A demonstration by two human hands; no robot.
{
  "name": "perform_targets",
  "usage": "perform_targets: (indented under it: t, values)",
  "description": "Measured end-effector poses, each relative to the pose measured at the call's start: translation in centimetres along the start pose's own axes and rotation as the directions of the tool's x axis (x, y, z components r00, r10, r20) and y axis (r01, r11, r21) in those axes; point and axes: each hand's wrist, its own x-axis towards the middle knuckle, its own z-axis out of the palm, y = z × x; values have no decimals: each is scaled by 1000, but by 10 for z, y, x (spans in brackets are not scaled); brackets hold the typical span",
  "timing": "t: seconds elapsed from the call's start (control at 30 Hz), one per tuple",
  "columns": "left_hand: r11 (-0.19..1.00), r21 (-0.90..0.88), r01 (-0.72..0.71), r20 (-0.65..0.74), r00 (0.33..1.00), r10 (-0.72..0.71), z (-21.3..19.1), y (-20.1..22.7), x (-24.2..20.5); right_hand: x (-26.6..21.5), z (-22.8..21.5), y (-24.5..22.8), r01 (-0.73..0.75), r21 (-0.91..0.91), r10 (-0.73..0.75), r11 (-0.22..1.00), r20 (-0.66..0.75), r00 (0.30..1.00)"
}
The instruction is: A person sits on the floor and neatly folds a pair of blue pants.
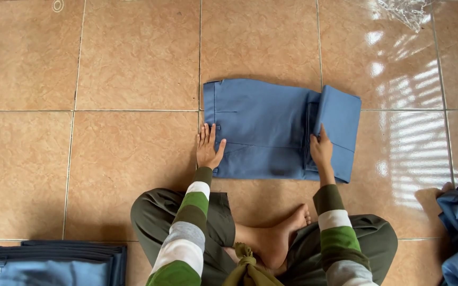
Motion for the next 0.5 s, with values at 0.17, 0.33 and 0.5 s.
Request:
perform_targets:
  t: [0.17, 0.33, 0.5]
  values:
    - [991, -135, 6, -69, 998, -15, 3, -6, 0, -44, 45, -85, 49, 122, -67, 991, 148, 987]
    - [984, -177, -8, -98, 995, -10, 2, -12, 1, -78, 103, -147, 157, 168, -197, 973, 254, 947]
    - [947, -305, 99, -16, 994, -109, 2, -16, 4, -86, 165, -164, 258, 91, -272, 962, 421, 865]
